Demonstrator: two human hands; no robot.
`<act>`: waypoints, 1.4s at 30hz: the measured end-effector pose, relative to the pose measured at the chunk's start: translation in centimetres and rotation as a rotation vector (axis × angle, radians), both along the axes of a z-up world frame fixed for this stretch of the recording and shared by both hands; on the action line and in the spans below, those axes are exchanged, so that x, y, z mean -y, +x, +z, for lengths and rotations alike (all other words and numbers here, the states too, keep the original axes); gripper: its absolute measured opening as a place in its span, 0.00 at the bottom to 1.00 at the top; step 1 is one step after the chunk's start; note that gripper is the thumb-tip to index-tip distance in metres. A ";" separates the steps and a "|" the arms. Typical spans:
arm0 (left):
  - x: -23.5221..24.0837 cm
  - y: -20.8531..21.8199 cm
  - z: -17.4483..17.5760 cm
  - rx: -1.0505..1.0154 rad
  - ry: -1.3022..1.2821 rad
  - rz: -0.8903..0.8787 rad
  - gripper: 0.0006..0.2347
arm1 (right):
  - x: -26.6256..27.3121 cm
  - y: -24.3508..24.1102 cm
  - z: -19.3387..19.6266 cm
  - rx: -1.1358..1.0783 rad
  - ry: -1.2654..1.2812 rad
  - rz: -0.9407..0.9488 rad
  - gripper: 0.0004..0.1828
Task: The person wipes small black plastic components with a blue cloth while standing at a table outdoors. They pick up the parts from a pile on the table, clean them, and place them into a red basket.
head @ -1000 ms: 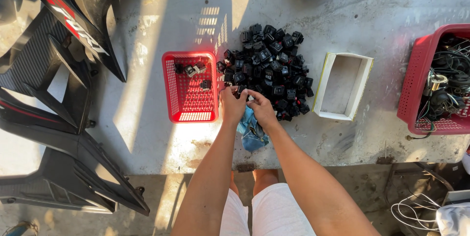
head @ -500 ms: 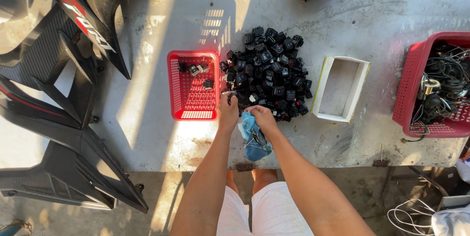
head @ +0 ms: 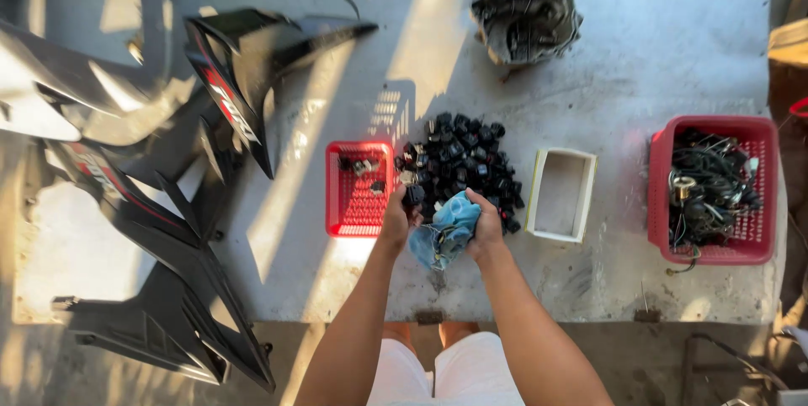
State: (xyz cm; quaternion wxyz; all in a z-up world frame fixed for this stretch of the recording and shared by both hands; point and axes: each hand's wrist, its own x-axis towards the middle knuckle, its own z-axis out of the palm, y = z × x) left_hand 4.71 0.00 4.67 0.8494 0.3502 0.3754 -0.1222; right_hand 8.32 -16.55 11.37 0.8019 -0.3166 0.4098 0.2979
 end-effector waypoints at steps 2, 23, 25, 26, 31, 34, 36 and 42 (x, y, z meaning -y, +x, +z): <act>-0.4 1.4 4.9 0.101 -0.014 -0.029 0.18 | -0.9 1.7 3.5 0.108 0.011 -0.052 0.23; 2.4 3.2 24.3 0.448 0.235 -0.199 0.15 | -0.1 1.9 18.6 0.540 0.002 -0.160 0.23; 2.5 3.5 26.0 0.449 0.314 -0.202 0.15 | -0.7 1.8 20.2 0.673 0.056 -0.084 0.34; 2.6 3.8 26.4 0.505 0.408 -0.241 0.14 | -1.0 1.8 20.2 0.666 -0.108 -0.014 0.34; 2.7 3.5 29.7 0.697 0.639 -0.295 0.12 | -2.8 1.2 20.4 0.861 -0.172 -0.029 0.22; 2.5 2.7 30.2 0.732 0.706 -0.327 0.13 | -2.6 1.3 18.2 0.839 -0.155 -0.087 0.13; 2.4 2.8 30.5 0.709 0.810 -0.372 0.12 | -2.5 2.0 17.1 0.794 -0.279 -0.087 0.16; 2.5 3.5 31.3 0.710 0.692 -0.438 0.12 | -2.0 2.9 18.3 0.769 -0.265 -0.144 0.17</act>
